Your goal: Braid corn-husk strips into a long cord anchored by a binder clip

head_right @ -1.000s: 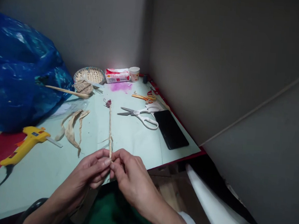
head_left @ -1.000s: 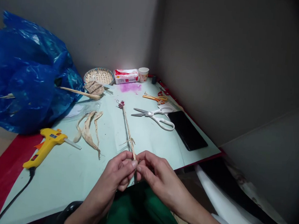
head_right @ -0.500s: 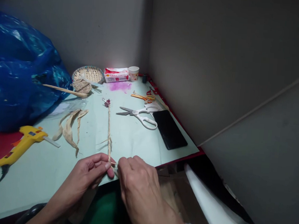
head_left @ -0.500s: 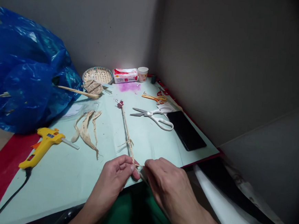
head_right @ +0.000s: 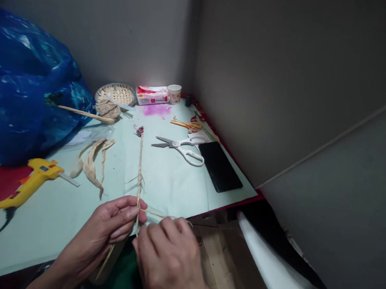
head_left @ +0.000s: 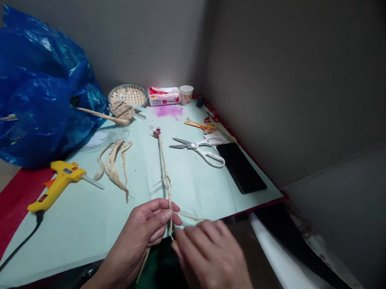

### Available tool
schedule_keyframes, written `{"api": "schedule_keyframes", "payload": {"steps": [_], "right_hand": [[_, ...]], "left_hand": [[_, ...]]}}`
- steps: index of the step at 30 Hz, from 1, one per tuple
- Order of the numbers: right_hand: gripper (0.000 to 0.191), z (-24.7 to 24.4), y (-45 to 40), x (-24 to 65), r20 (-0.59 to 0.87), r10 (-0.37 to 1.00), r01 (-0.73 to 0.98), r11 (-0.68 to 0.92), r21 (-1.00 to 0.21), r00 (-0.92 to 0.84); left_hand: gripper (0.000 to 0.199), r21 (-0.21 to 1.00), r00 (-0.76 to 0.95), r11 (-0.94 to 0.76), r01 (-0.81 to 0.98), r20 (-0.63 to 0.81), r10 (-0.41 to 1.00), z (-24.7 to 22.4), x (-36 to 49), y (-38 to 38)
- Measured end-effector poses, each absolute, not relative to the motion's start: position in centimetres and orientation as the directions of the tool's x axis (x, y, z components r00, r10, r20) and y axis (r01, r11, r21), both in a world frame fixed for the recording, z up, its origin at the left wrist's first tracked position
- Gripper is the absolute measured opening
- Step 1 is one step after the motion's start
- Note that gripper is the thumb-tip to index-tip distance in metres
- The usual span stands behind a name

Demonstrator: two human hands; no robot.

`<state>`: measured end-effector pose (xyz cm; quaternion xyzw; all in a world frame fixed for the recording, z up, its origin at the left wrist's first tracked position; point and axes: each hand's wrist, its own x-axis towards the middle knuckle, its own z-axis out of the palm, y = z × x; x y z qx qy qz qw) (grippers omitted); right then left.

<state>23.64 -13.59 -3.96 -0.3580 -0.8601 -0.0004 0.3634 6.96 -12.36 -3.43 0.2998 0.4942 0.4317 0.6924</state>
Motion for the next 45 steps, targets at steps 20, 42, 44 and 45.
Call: {"api": "schedule_keyframes", "payload": {"steps": [20, 42, 44, 45], "right_hand": [[0.021, -4.1, -10.1, 21.7, -0.131, 0.859, 0.315, 0.037, -0.948, -0.495], [0.025, -4.4, -10.0, 22.2, -0.201, 0.835, -0.100, -0.290, -0.952, -0.512], [0.026, -4.4, -10.0, 22.2, -0.190, 0.831, -0.097, -0.279, -0.955, -0.523], [0.026, -4.4, -10.0, 22.2, -0.178, 0.832, -0.103, -0.270, -0.957, -0.526]], "left_hand": [[0.018, 0.950, -0.006, 0.265, 0.168, -0.268, 0.963, -3.5, 7.0, -14.5], [0.014, 0.843, -0.179, -0.018, 0.537, 0.135, 0.974, -3.3, 7.0, -16.7], [0.027, 0.935, -0.113, 0.235, 0.267, -0.212, 0.971, -2.7, 6.8, -15.5], [0.030, 0.939, -0.003, 0.317, 0.134, -0.319, 0.948, -2.6, 6.8, -14.8]]}}
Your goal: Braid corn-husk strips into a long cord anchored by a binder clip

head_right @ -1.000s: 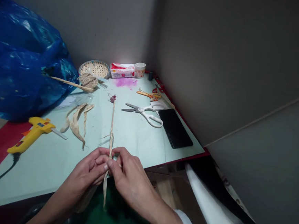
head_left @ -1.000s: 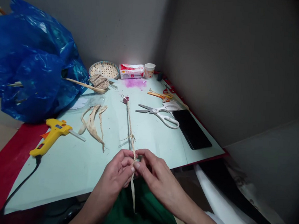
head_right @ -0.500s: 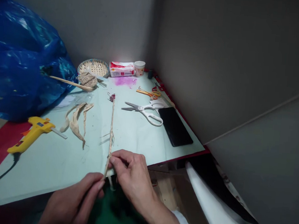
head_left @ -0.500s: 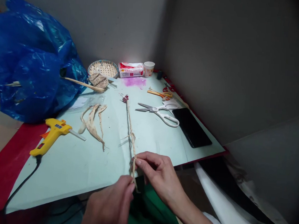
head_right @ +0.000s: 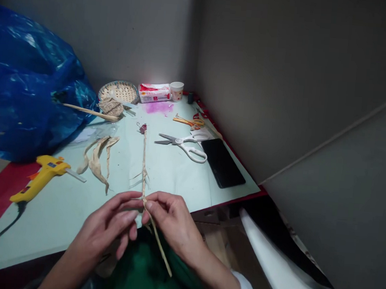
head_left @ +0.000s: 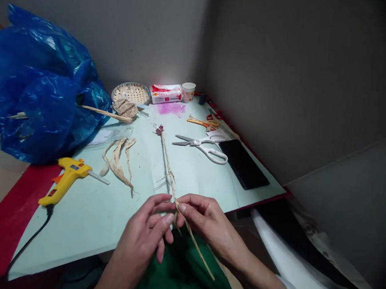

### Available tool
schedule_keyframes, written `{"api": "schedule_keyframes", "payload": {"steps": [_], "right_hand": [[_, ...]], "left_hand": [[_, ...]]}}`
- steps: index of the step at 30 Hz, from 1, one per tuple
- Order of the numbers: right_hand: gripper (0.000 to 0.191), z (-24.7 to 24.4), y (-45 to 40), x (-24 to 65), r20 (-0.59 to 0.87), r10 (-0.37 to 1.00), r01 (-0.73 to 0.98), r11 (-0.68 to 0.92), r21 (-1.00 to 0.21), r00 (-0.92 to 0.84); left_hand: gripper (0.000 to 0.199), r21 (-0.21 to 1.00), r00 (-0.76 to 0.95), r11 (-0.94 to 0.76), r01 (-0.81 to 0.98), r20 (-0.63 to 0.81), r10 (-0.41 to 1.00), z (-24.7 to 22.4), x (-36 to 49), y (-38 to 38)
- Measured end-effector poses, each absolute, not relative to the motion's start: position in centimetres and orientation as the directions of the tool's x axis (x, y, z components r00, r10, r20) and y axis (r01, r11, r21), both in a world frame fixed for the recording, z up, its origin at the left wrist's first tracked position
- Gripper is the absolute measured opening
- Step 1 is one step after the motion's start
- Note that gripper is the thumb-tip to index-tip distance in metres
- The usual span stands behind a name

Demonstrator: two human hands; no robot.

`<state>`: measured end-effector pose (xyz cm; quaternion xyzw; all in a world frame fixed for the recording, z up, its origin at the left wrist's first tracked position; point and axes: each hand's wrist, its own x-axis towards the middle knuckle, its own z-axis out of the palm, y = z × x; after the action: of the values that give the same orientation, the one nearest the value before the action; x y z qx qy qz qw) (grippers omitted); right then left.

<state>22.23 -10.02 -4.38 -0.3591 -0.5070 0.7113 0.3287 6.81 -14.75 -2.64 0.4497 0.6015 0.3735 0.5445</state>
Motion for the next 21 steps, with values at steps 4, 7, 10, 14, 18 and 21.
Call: {"api": "schedule_keyframes", "payload": {"steps": [4, 7, 10, 14, 18, 21], "right_hand": [[0.024, -3.9, -9.9, 22.5, -0.125, 0.839, -0.095, -0.205, -0.974, -0.529], [0.023, -3.8, -10.1, 22.9, -0.113, 0.851, 0.043, -0.107, -0.993, -0.512], [0.016, -3.9, -10.5, 23.0, -0.094, 0.872, 0.166, -0.016, -0.986, -0.480], [0.013, -4.0, -10.6, 22.8, -0.075, 0.882, 0.232, 0.040, -0.972, -0.466], [0.010, -3.8, -10.7, 22.6, -0.071, 0.883, 0.304, 0.083, -0.949, -0.464], [0.011, -3.8, -10.8, 22.7, -0.059, 0.874, 0.307, 0.105, -0.946, -0.482]], "left_hand": [[0.021, 0.898, 0.192, 0.429, -0.102, -0.405, 0.894, -3.1, 7.0, -12.6], [0.019, 0.883, 0.199, 0.442, -0.155, -0.410, 0.890, -3.5, 7.0, -12.2], [0.021, 0.845, 0.223, 0.496, -0.200, -0.454, 0.863, -3.6, 6.7, -12.5], [0.014, 0.807, 0.187, 0.553, -0.210, -0.522, 0.832, -3.2, 6.6, -12.6], [0.024, 0.816, 0.105, 0.537, -0.211, -0.528, 0.843, -2.8, 7.2, -12.4], [0.030, 0.814, 0.107, 0.535, -0.226, -0.525, 0.844, -3.0, 7.5, -12.4]]}}
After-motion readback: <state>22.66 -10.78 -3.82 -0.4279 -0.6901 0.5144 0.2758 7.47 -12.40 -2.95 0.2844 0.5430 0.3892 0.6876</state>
